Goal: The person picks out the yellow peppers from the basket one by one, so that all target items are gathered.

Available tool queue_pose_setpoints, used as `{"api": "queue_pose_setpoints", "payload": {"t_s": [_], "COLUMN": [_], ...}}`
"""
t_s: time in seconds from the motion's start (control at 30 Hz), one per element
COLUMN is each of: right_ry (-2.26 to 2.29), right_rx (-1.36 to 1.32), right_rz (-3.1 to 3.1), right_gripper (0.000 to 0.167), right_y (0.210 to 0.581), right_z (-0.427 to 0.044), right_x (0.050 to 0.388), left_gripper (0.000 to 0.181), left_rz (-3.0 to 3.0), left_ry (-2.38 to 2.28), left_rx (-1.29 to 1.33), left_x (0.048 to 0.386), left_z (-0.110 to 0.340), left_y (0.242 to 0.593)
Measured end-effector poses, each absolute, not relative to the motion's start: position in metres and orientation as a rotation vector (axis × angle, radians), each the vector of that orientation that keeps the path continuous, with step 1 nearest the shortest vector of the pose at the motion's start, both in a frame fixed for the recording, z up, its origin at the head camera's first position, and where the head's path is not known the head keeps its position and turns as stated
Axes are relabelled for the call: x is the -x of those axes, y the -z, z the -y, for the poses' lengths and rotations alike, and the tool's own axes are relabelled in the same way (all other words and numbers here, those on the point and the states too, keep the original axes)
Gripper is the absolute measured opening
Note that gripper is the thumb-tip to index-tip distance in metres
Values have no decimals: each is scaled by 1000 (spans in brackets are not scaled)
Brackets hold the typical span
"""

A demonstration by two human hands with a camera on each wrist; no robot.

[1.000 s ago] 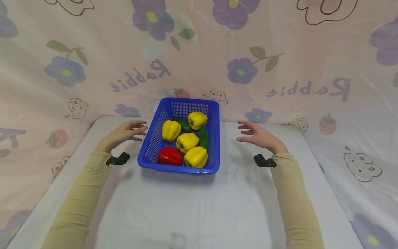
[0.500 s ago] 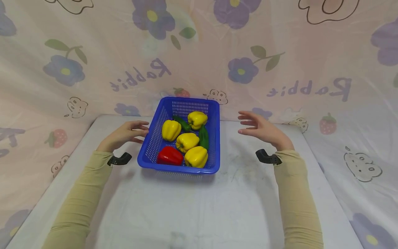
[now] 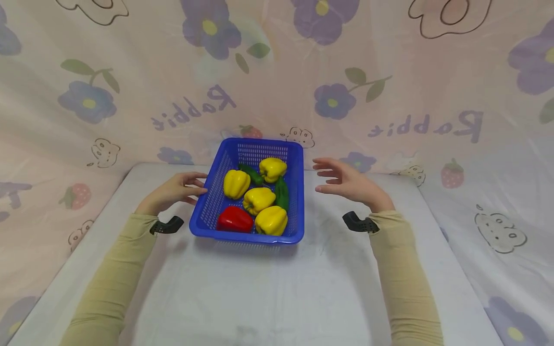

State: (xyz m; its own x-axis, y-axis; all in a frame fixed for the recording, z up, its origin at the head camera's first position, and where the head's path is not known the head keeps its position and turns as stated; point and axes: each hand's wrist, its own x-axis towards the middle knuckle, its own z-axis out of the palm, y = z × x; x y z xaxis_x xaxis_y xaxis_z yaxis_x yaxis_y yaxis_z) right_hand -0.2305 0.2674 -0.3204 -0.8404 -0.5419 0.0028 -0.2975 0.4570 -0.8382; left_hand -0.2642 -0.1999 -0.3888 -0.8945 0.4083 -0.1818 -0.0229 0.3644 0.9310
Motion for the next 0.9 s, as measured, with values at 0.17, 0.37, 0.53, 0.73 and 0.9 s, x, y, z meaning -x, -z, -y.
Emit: {"api": "queue_pose_setpoints", "payload": {"t_s": [0.17, 0.37, 0.53, 0.73, 0.9], "right_ry": [1327, 1327, 1320, 1259, 1223], "right_rx": [807, 904, 939, 970, 963], "right_rz": [-2421, -2357, -2344, -2367, -2331], "right_gripper": [66, 65, 64, 65, 64], "right_y": [321, 323, 324, 322, 323], "right_z": [-254, -240, -233, -222, -211], "right_x": [229, 230, 232, 231, 228], "left_gripper": [57, 58, 59, 60, 59], "left_rz": [-2252, -2239, -2233, -2236, -2246], "left_ry": [-1547, -1561, -1555, -1556, -1558], "left_rx": [-317, -315, -318, -312, -314], "left_x": [265, 264, 264, 265, 264], "left_z": [201, 200, 199, 200, 199], "left_y": [392, 392, 391, 390, 391]}}
